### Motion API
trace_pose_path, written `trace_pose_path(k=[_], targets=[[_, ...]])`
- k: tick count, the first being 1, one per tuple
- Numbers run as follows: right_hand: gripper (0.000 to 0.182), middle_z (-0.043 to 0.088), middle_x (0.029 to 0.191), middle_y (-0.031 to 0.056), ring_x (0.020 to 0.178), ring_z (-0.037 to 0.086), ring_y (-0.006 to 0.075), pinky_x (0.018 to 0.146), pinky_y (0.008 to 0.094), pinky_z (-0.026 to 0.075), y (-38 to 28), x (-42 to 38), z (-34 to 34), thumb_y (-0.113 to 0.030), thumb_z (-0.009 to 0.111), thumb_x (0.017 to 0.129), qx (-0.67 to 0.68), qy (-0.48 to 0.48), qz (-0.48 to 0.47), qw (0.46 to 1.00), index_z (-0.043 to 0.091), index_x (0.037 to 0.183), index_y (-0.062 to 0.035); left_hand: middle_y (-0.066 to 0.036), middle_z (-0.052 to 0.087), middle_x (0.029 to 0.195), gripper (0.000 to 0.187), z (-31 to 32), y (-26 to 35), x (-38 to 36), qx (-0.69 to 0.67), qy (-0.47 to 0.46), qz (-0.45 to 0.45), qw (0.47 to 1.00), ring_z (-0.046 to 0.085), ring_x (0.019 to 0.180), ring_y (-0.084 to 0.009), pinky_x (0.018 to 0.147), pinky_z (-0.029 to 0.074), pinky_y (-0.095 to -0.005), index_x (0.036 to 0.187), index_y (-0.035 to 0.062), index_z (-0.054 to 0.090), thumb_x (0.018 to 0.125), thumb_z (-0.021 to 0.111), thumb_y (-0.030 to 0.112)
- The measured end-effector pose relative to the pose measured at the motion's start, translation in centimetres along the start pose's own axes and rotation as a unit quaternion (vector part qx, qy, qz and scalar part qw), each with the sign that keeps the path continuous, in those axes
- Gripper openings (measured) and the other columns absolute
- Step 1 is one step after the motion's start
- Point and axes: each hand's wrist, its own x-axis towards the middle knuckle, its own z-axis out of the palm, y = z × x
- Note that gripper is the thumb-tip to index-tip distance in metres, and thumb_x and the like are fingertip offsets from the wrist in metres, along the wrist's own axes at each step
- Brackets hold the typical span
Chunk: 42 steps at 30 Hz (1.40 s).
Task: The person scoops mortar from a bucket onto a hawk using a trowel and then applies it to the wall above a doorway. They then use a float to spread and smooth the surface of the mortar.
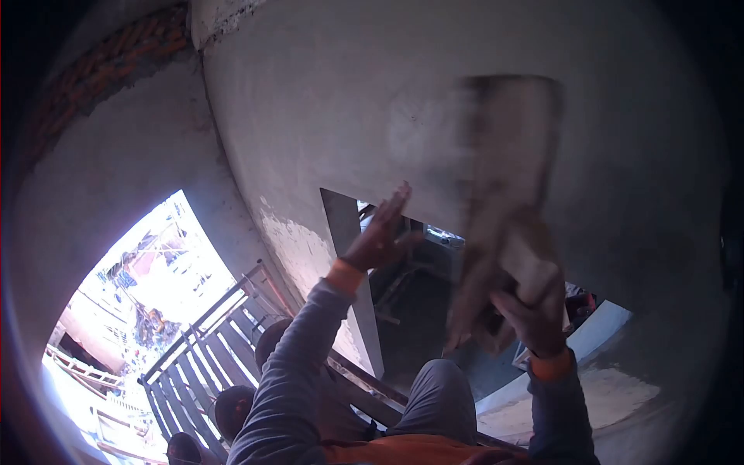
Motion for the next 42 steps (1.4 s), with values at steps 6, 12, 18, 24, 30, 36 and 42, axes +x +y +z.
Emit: trace_pose_path(k=[6,12,18,24,30,36,42], targets=[[0.047,0.066,0.094,0.0218,0.087,0.067,0.0336,0.077,0.0404,0.052,1.8,11.5,13.3,-0.025,0.078,0.071,-0.282,-0.018,-0.171,0.944,0.057,0.103,0.0023,-0.014,0.057,0.122,0.044,-8.8,1.0,-3.9,-0.196,0.408,-0.133,0.882,0.061,0.105,-0.0223,0.090,0.047,-0.0337,0.133,-0.0020,0.042,0.095,0.056,0.016],[0.054,0.066,0.093,0.0233,0.087,0.065,0.0416,0.076,0.0462,0.052,2.7,22.9,21.6,-0.037,0.074,0.071,-0.428,0.060,-0.102,0.896,0.055,0.103,0.0018,-0.014,0.061,0.111,0.042,-13.7,2.2,-6.5,-0.155,0.496,-0.140,0.843,0.066,0.087,-0.0204,0.078,0.049,-0.0317,0.129,-0.0039,0.045,0.097,0.054,0.023],[0.043,0.066,0.092,0.0236,0.082,0.067,0.0377,0.075,0.0447,0.053,4.8,27.9,24.9,-0.026,0.070,0.071,-0.444,0.047,-0.149,0.882,0.057,0.097,0.0047,-0.015,0.060,0.110,0.041,-13.6,2.1,-6.9,-0.136,0.483,-0.098,0.859,0.066,0.083,-0.0195,0.076,0.050,-0.0307,0.128,-0.0042,0.045,0.096,0.056,0.019],[0.046,0.065,0.098,0.0254,0.085,0.066,0.0343,0.081,0.0402,0.051,1.9,26.8,27.6,-0.026,0.070,0.068,-0.311,-0.207,0.057,0.926,0.062,0.099,0.0061,-0.016,0.058,0.115,0.045,-11.5,1.6,-7.2,-0.114,0.417,-0.075,0.899,0.065,0.082,-0.0178,0.076,0.051,-0.0289,0.127,-0.0059,0.044,0.095,0.058,0.021],[0.054,0.067,0.087,0.0222,0.078,0.067,0.0341,0.073,0.0403,0.052,1.1,23.2,23.2,-0.037,0.080,0.067,-0.349,0.043,-0.190,0.917,0.061,0.092,0.0074,-0.014,0.060,0.109,0.040,-11.5,2.3,-6.3,-0.208,0.403,-0.098,0.886,0.064,0.085,-0.0171,0.079,0.052,-0.0301,0.126,-0.0045,0.048,0.094,0.059,0.016],[0.022,0.061,0.069,0.0023,0.057,0.063,0.0138,0.049,0.0310,0.050,0.9,19.3,19.9,-0.016,0.073,0.075,-0.044,-0.110,-0.009,0.993,0.062,0.079,0.0028,-0.014,0.060,0.109,0.052,-9.7,2.3,-2.2,-0.256,0.339,-0.105,0.899,0.061,0.092,-0.0174,0.080,0.050,-0.0292,0.130,-0.0036,0.046,0.091,0.064,0.025],[0.033,0.066,0.077,0.0164,0.070,0.067,0.0301,0.064,0.0374,0.054,5.5,24.1,23.2,-0.027,0.071,0.077,-0.252,-0.192,-0.087,0.945,0.064,0.085,0.0035,-0.017,0.060,0.113,0.059,-12.5,-2.7,7.6,-0.279,0.295,-0.110,0.907,0.060,0.098,-0.0202,0.083,0.048,-0.0322,0.130,-0.0062,0.045,0.091,0.061,0.036]])
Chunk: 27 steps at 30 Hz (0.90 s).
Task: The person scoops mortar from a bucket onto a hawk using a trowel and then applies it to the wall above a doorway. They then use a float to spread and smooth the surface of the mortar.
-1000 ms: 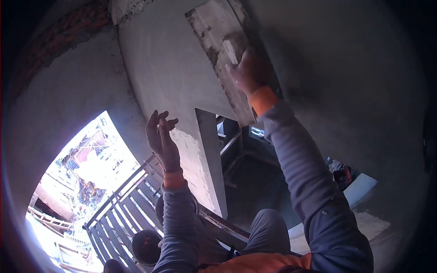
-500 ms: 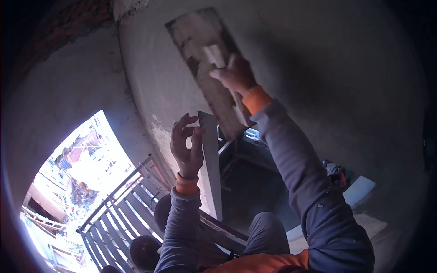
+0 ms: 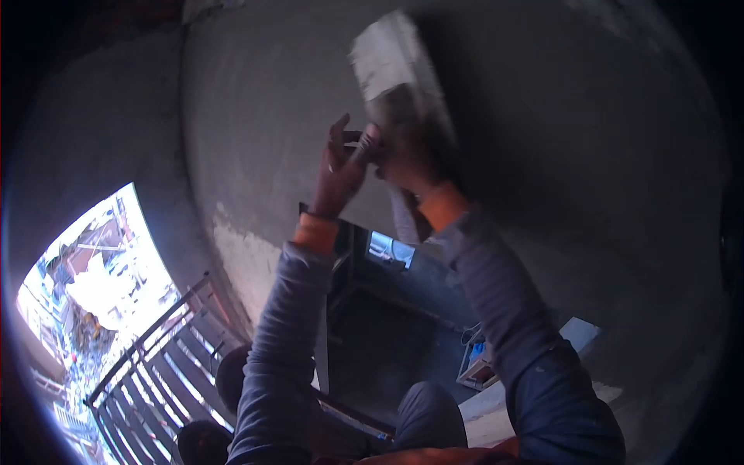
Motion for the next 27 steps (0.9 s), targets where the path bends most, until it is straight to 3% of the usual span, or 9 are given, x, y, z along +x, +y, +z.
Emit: trace_pose_path(k=[4,5,6,11,15,18,21,23,27], targets=[[0.028,0.067,0.090,0.0230,0.085,0.068,0.0344,0.070,0.0392,0.055,-0.1,4.8,2.0,-0.020,0.062,0.084,-0.261,0.136,-0.185,0.938,0.062,0.098,0.0041,-0.017,0.059,0.117,0.053,0.6,-0.5,5.9,-0.143,-0.089,-0.017,0.986,0.057,0.106,-0.0214,0.093,0.044,-0.0329,0.130,-0.0029,0.047,0.093,0.059,0.033],[0.030,0.066,0.094,0.0240,0.091,0.066,0.0358,0.075,0.0400,0.054,-0.3,5.1,1.6,-0.022,0.063,0.083,-0.237,0.115,-0.113,0.958,0.063,0.100,0.0037,-0.018,0.060,0.115,0.053,0.9,-1.0,6.9,-0.202,-0.092,-0.016,0.975,0.058,0.106,-0.0226,0.092,0.045,-0.0338,0.129,-0.0021,0.049,0.091,0.062,0.033],[0.033,0.065,0.099,0.0250,0.097,0.064,0.0373,0.080,0.0409,0.053,-2.6,4.7,0.1,-0.023,0.063,0.082,-0.211,0.093,-0.040,0.972,0.063,0.102,0.0033,-0.016,0.059,0.121,0.043,-0.3,-5.1,8.9,0.066,-0.119,0.279,0.951,0.049,0.118,-0.0265,0.103,0.037,-0.0366,0.130,0.0065,0.052,0.096,0.050,0.033],[0.040,0.062,0.117,0.0214,0.111,0.059,0.0350,0.096,0.0403,0.047,-5.0,5.5,-6.8,-0.025,0.063,0.081,-0.263,0.131,0.048,0.955,0.062,0.113,-0.0011,-0.010,0.058,0.126,0.044,4.6,-2.3,15.5,0.194,-0.132,0.361,0.903,0.045,0.119,-0.0307,0.107,0.031,-0.0381,0.130,0.0137,0.054,0.095,0.039,0.034],[0.042,0.066,0.096,0.0259,0.091,0.067,0.0359,0.078,0.0413,0.054,-5.1,3.0,-16.6,-0.028,0.070,0.076,-0.223,0.238,-0.008,0.945,0.063,0.100,0.0049,-0.008,0.060,0.123,0.046,13.3,6.4,16.2,0.176,-0.196,0.409,0.874,0.048,0.113,-0.0305,0.104,0.033,-0.0378,0.130,0.0173,0.054,0.086,0.050,0.031],[0.030,0.065,0.077,0.0144,0.062,0.065,0.0231,0.056,0.0354,0.052,-1.7,-0.6,-24.0,-0.022,0.070,0.073,-0.188,0.300,-0.115,0.928,0.063,0.090,0.0019,-0.006,0.065,0.113,0.044,24.2,5.9,19.7,0.163,-0.244,0.460,0.838,0.052,0.099,-0.0261,0.096,0.038,-0.0355,0.124,0.0229,0.060,0.081,0.061,0.031],[0.024,0.057,0.065,0.0023,0.052,0.055,0.0115,0.048,0.0290,0.047,-1.4,-7.2,-29.9,-0.015,0.066,0.075,-0.091,0.296,-0.042,0.950,0.060,0.093,-0.0005,-0.008,0.065,0.112,0.049,31.9,10.7,14.5,0.192,-0.191,0.548,0.792,0.051,0.107,-0.0285,0.097,0.040,-0.0386,0.125,0.0292,0.059,0.077,0.064,0.039],[0.029,0.064,0.077,0.0101,0.057,0.063,0.0203,0.052,0.0330,0.052,-1.6,-11.8,-33.7,-0.014,0.064,0.077,-0.022,0.296,0.016,0.955,0.060,0.102,0.0017,-0.016,0.063,0.113,0.052,37.1,13.8,11.6,0.192,-0.259,0.481,0.816,0.049,0.117,-0.0337,0.100,0.040,-0.0417,0.127,0.0275,0.057,0.079,0.064,0.044],[0.037,0.060,0.094,0.0124,0.076,0.060,0.0238,0.067,0.0344,0.050,2.0,-19.8,-41.1,-0.010,0.061,0.081,-0.081,0.374,0.048,0.923,0.054,0.115,0.0022,-0.028,0.058,0.116,0.083,55.7,14.8,6.9,0.142,-0.193,0.509,0.827,0.054,0.114,-0.0393,0.097,0.045,-0.0420,0.127,-0.0029,0.051,0.069,0.072,0.053]])
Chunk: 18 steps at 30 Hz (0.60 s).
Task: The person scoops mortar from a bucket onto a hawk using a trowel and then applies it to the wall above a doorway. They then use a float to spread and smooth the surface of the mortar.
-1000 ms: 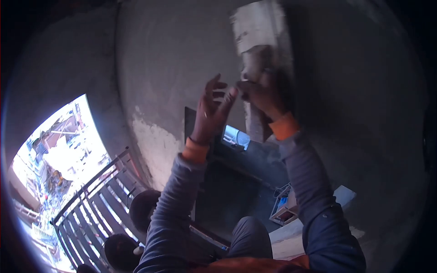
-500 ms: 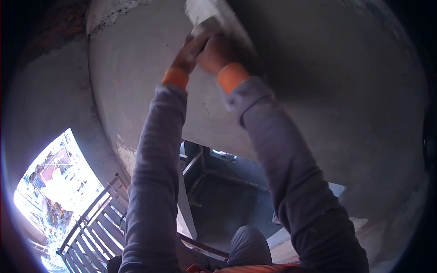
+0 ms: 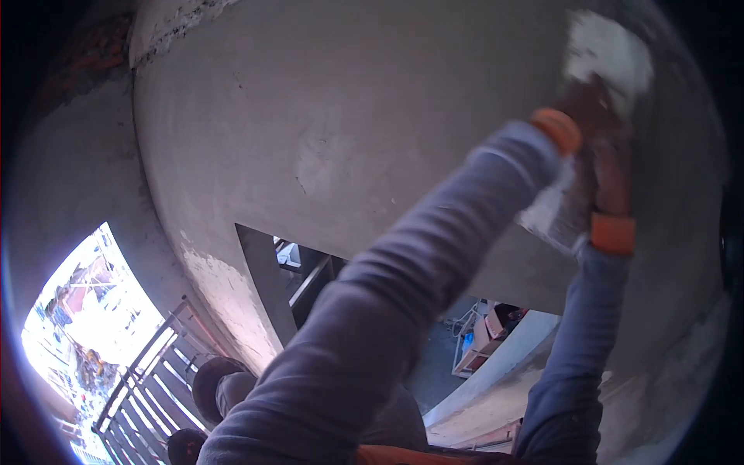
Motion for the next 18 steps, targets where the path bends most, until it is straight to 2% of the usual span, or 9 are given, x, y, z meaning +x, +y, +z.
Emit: trace_pose_path(k=[2,5,8,10,11,12,14,16,18], targets=[[0.040,0.059,0.102,0.0141,0.086,0.059,0.0258,0.075,0.0356,0.049,3.7,0.0,-4.7,-0.009,0.059,0.082,-0.135,0.028,-0.069,0.988,0.052,0.120,0.0022,-0.025,0.057,0.121,0.092,2.8,3.0,2.0,-0.161,-0.038,-0.104,0.981,0.056,0.112,-0.0382,0.095,0.046,-0.0414,0.124,-0.0066,0.051,0.059,0.077,0.053],[0.046,0.057,0.115,0.0167,0.101,0.057,0.0287,0.086,0.0374,0.046,7.0,-1.1,-8.5,-0.007,0.057,0.084,-0.388,0.044,-0.243,0.888,0.049,0.128,0.0022,-0.024,0.056,0.120,0.083,1.3,6.8,0.4,-0.297,-0.052,-0.181,0.936,0.055,0.114,-0.0353,0.097,0.044,-0.0412,0.125,-0.0060,0.048,0.067,0.074,0.046],[0.046,0.057,0.117,0.0184,0.106,0.056,0.0319,0.090,0.0384,0.045,3.9,-5.9,-5.2,-0.007,0.057,0.085,-0.406,-0.010,-0.328,0.853,0.050,0.130,0.0018,-0.022,0.056,0.119,0.074,-4.7,9.1,-6.4,-0.414,0.003,-0.158,0.897,0.054,0.115,-0.0324,0.098,0.042,-0.0410,0.126,-0.0054,0.044,0.074,0.070,0.040],[0.042,0.059,0.113,0.0192,0.104,0.057,0.0328,0.087,0.0379,0.046,1.2,-9.6,-1.0,-0.008,0.058,0.085,-0.484,-0.054,-0.431,0.760,0.053,0.126,0.0019,-0.021,0.055,0.119,0.068,-10.2,9.8,-12.4,-0.486,0.065,-0.165,0.856,0.053,0.116,-0.0305,0.099,0.041,-0.0408,0.127,-0.0051,0.042,0.079,0.068,0.035],[0.039,0.060,0.106,0.0203,0.099,0.059,0.0350,0.084,0.0392,0.048,-1.8,-11.7,2.9,-0.011,0.061,0.084,-0.347,-0.095,-0.310,0.880,0.055,0.121,0.0018,-0.021,0.055,0.119,0.065,-13.4,10.2,-15.9,-0.496,0.101,-0.203,0.838,0.052,0.117,-0.0295,0.100,0.040,-0.0407,0.128,-0.0049,0.041,0.081,0.066,0.033],[0.037,0.062,0.099,0.0214,0.093,0.061,0.0372,0.080,0.0405,0.049,-4.6,-13.8,6.9,-0.013,0.063,0.082,-0.196,-0.135,-0.170,0.956,0.057,0.116,0.0017,-0.023,0.051,0.124,0.070,-18.0,11.1,-20.3,-0.520,0.096,-0.333,0.781,0.050,0.119,-0.0279,0.101,0.039,-0.0396,0.135,-0.0047,0.030,0.084,0.065,0.029],[0.036,0.063,0.099,0.0229,0.094,0.062,0.0389,0.081,0.0410,0.049,-6.4,-15.0,12.0,-0.012,0.065,0.080,-0.184,-0.300,-0.239,0.905,0.058,0.112,0.0025,-0.021,0.049,0.124,0.070,-19.7,10.9,-26.6,-0.397,0.296,-0.360,0.790,0.049,0.116,-0.0233,0.100,0.038,-0.0345,0.137,-0.0035,0.028,0.086,0.064,0.029],[0.029,0.065,0.092,0.0249,0.087,0.064,0.0401,0.075,0.0417,0.051,-7.3,-15.5,16.8,-0.010,0.066,0.075,-0.196,-0.450,-0.217,0.844,0.063,0.101,0.0035,-0.017,0.048,0.124,0.068,-19.4,9.7,-33.3,-0.303,0.371,-0.447,0.756,0.049,0.112,-0.0208,0.099,0.038,-0.0326,0.136,-0.0038,0.029,0.088,0.063,0.029],[0.019,0.064,0.093,0.0270,0.089,0.064,0.0391,0.076,0.0443,0.052,-7.4,-16.0,22.2,-0.005,0.062,0.070,-0.360,-0.566,-0.145,0.728,0.067,0.087,0.0009,-0.017,0.038,0.131,0.056,-20.8,9.5,-36.8,-0.336,0.463,-0.501,0.649,0.047,0.116,-0.0236,0.101,0.035,-0.0324,0.130,-0.0066,0.039,0.089,0.062,0.026]])
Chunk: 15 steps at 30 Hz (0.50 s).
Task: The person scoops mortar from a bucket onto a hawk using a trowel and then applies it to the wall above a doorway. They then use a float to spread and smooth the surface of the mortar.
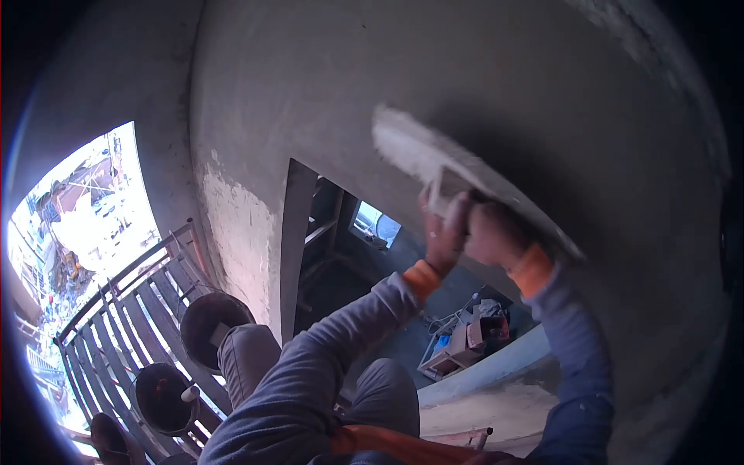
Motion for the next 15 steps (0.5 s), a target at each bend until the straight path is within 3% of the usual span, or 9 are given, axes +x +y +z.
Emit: trace_pose_path(k=[4,5,7,8,10,12,13,14,15], targets=[[0.022,0.065,0.098,0.0256,0.096,0.064,0.0372,0.083,0.0433,0.052,-3.2,7.9,-1.5,-0.007,0.061,0.071,-0.043,-0.047,-0.013,0.998,0.069,0.090,0.0002,-0.015,0.042,0.127,0.046,-5.6,-4.6,6.0,0.122,0.062,0.117,0.984,0.049,0.111,-0.0221,0.097,0.038,-0.0319,0.124,-0.0040,0.046,0.092,0.059,0.026],[0.023,0.066,0.100,0.0248,0.098,0.064,0.0367,0.085,0.0430,0.051,-3.9,9.7,-2.4,-0.007,0.060,0.072,-0.054,-0.049,-0.009,0.997,0.069,0.092,0.0002,-0.015,0.045,0.126,0.041,-6.4,-4.5,8.3,0.221,0.053,0.197,0.954,0.049,0.111,-0.0221,0.097,0.039,-0.0320,0.123,-0.0021,0.048,0.092,0.056,0.024],[0.027,0.065,0.107,0.0227,0.104,0.063,0.0355,0.091,0.0420,0.050,-5.7,12.4,-4.4,-0.010,0.059,0.076,-0.065,0.057,-0.017,0.996,0.068,0.099,0.0002,-0.015,0.050,0.123,0.034,-7.3,-1.9,13.9,0.410,0.050,0.361,0.836,0.051,0.111,-0.0222,0.096,0.040,-0.0322,0.123,0.0015,0.052,0.094,0.051,0.021],[0.030,0.065,0.104,0.0233,0.101,0.063,0.0364,0.088,0.0425,0.051,-6.3,14.7,-5.6,-0.009,0.062,0.073,-0.069,0.075,-0.004,0.995,0.065,0.101,0.0009,-0.015,0.052,0.121,0.031,-7.4,-0.1,16.7,0.431,0.038,0.398,0.809,0.051,0.111,-0.0223,0.096,0.041,-0.0322,0.122,0.0033,0.054,0.095,0.049,0.019],[0.030,0.065,0.104,0.0240,0.101,0.063,0.0369,0.088,0.0425,0.051,-7.3,18.9,-8.9,-0.012,0.061,0.074,-0.075,0.139,-0.003,0.987,0.066,0.101,-0.0005,-0.015,0.058,0.114,0.032,-6.8,4.2,22.7,0.293,-0.066,0.317,0.899,0.058,0.102,-0.0207,0.091,0.046,-0.0321,0.123,0.0061,0.054,0.092,0.048,0.012],[0.029,0.066,0.097,0.0268,0.094,0.066,0.0368,0.083,0.0415,0.052,-7.8,21.8,-12.1,-0.011,0.058,0.073,-0.037,0.219,0.005,0.975,0.065,0.096,0.0041,-0.016,0.059,0.114,0.032,-5.6,8.0,28.0,0.246,-0.143,0.412,0.865,0.057,0.104,-0.0239,0.091,0.046,-0.0346,0.122,0.0095,0.055,0.091,0.048,0.013],[0.025,0.067,0.086,0.0262,0.083,0.068,0.0369,0.077,0.0416,0.054,-7.8,22.8,-13.9,-0.010,0.057,0.071,-0.017,0.217,0.034,0.976,0.066,0.088,0.0055,-0.016,0.059,0.115,0.032,-5.0,9.0,30.1,0.350,-0.109,0.483,0.795,0.057,0.104,-0.0294,0.092,0.044,-0.0363,0.119,0.0108,0.057,0.088,0.050,0.015],[0.020,0.067,0.074,0.0222,0.070,0.068,0.0332,0.069,0.0401,0.054,-7.1,23.0,-15.3,-0.011,0.057,0.069,0.000,0.225,0.033,0.974,0.067,0.077,0.0053,-0.015,0.060,0.112,0.032,-3.5,10.7,31.2,0.286,-0.199,0.414,0.841,0.058,0.101,-0.0319,0.093,0.043,-0.0375,0.117,0.0128,0.058,0.087,0.051,0.018],[0.020,0.067,0.072,0.0206,0.067,0.068,0.0305,0.066,0.0391,0.054,-6.2,23.1,-16.2,-0.012,0.058,0.070,0.054,0.234,0.039,0.970,0.067,0.077,0.0046,-0.014,0.064,0.106,0.031,-2.0,11.1,32.0,0.331,-0.174,0.449,0.812,0.060,0.096,-0.0300,0.093,0.042,-0.0375,0.117,0.0151,0.058,0.087,0.048,0.019]])
